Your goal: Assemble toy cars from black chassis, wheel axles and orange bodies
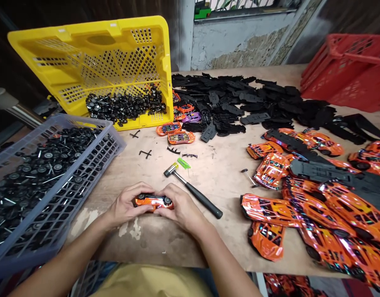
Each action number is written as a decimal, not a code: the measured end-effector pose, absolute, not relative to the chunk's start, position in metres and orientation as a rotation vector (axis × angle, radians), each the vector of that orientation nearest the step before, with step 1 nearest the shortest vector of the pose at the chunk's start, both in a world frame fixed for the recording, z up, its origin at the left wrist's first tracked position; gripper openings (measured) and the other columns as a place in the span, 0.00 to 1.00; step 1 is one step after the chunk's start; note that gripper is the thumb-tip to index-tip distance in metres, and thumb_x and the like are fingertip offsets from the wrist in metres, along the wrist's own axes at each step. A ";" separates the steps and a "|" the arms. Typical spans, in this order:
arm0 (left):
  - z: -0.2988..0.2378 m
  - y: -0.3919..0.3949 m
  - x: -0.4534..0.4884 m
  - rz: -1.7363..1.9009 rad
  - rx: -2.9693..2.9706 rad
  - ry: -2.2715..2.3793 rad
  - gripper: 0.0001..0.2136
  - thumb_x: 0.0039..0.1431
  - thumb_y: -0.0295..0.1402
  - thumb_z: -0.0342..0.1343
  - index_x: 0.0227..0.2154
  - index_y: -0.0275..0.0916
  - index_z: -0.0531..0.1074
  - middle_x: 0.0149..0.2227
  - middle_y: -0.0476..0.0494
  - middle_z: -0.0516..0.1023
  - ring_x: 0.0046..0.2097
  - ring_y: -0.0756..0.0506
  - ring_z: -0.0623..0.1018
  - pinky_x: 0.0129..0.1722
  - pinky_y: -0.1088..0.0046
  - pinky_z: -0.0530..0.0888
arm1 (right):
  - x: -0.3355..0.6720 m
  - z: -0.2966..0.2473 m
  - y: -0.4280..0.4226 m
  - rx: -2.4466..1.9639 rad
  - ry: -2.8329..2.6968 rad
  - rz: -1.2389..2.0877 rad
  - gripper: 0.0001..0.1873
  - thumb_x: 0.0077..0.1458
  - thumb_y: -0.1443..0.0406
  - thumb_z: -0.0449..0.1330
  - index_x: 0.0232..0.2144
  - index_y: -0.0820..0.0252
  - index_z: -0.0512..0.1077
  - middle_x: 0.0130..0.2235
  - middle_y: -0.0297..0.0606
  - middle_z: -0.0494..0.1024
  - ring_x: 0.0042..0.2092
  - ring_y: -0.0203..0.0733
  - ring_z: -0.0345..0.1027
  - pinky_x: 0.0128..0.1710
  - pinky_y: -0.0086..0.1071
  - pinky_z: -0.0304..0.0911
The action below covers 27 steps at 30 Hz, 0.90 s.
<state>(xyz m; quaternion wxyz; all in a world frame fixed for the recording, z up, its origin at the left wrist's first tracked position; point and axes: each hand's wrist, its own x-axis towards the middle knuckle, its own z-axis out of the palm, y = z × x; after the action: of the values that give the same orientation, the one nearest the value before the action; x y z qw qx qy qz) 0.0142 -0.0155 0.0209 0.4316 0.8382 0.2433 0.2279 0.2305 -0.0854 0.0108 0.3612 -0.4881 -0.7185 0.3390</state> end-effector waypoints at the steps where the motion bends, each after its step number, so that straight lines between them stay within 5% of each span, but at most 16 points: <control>1: 0.018 -0.016 0.014 0.579 2.077 0.604 0.15 0.56 0.34 0.61 0.47 0.38 0.73 0.43 0.37 0.78 0.45 0.42 0.77 0.46 0.64 0.74 | 0.230 0.008 -0.086 -1.250 -1.813 0.869 0.19 0.55 0.54 0.64 0.45 0.58 0.74 0.38 0.41 0.75 0.39 0.42 0.70 0.38 0.33 0.65; 15: 0.001 -0.020 0.008 0.581 1.854 0.665 0.13 0.54 0.36 0.64 0.39 0.36 0.74 0.39 0.38 0.80 0.41 0.43 0.78 0.43 0.68 0.73 | 0.229 -0.007 -0.087 -1.212 -1.755 0.805 0.13 0.55 0.57 0.65 0.40 0.58 0.74 0.32 0.39 0.75 0.34 0.40 0.69 0.33 0.32 0.62; 21: 0.007 -0.024 0.014 0.486 1.662 0.815 0.13 0.59 0.34 0.56 0.46 0.37 0.73 0.46 0.41 0.79 0.48 0.42 0.77 0.49 0.68 0.72 | 0.228 -0.009 -0.087 -1.257 -1.672 0.929 0.18 0.51 0.56 0.67 0.41 0.58 0.72 0.37 0.40 0.76 0.38 0.42 0.70 0.38 0.33 0.63; 27: 0.012 -0.031 0.025 0.529 1.633 0.856 0.08 0.61 0.33 0.54 0.38 0.35 0.76 0.38 0.43 0.80 0.42 0.45 0.78 0.45 0.72 0.71 | 0.219 -0.007 -0.097 -1.326 -1.448 1.102 0.12 0.56 0.57 0.63 0.38 0.59 0.72 0.36 0.38 0.76 0.37 0.41 0.70 0.37 0.32 0.64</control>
<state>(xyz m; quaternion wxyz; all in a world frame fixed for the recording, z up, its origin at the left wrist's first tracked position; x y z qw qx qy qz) 0.0246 -0.0314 0.0119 0.5741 0.6971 0.3653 0.2259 0.2191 -0.0965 -0.0068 0.4307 -0.5315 -0.5804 0.4418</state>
